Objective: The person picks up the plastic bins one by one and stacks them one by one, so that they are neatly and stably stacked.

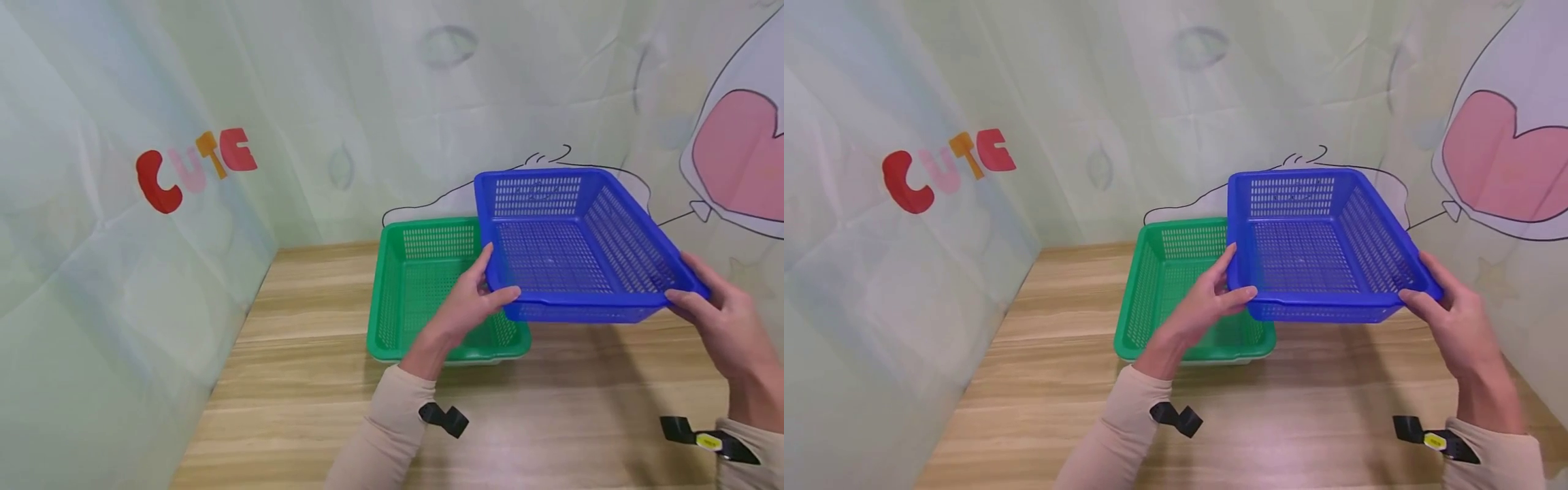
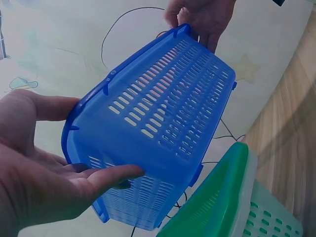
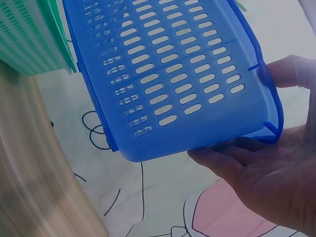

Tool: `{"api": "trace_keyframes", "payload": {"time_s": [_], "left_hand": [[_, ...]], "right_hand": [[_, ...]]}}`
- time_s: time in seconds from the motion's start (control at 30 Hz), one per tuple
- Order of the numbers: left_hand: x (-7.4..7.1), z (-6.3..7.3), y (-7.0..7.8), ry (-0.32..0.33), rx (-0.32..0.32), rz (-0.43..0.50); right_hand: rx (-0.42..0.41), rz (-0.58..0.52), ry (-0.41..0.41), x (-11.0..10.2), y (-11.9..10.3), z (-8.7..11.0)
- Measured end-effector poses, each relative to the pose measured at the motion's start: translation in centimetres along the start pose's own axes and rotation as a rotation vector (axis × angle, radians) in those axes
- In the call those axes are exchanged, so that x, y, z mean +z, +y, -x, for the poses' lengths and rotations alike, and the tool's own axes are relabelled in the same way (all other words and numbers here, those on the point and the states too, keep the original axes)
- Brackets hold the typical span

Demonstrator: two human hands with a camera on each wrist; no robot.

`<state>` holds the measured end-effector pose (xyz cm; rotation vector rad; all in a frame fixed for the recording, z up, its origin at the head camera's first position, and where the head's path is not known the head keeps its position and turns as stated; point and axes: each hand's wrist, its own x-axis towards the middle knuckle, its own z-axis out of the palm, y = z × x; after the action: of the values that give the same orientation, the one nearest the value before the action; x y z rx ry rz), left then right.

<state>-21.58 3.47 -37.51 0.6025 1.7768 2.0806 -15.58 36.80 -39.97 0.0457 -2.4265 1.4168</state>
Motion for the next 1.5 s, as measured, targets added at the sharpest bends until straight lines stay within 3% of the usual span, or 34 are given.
{"api": "trace_keyframes", "payload": {"time_s": [0.23,0.83,1.33,1.5], "left_hand": [[0.4,0.0,0.1,0.006,-0.013,-0.016],[0.3,0.3,0.8,0.025,-0.096,-0.026],[0.5,0.3,0.5,0.012,-0.031,-0.028],[0.8,0.3,0.3,0.017,-0.038,-0.034]], "right_hand": [[0.030,0.026,-0.007,-0.4,0.0,0.1],[-0.007,-0.087,-0.086,-0.9,-0.4,0.0],[-0.034,-0.208,-0.157,-1.5,-0.4,-0.3],[-0.040,-0.258,-0.187,-1.5,-0.1,-0.4]]}}
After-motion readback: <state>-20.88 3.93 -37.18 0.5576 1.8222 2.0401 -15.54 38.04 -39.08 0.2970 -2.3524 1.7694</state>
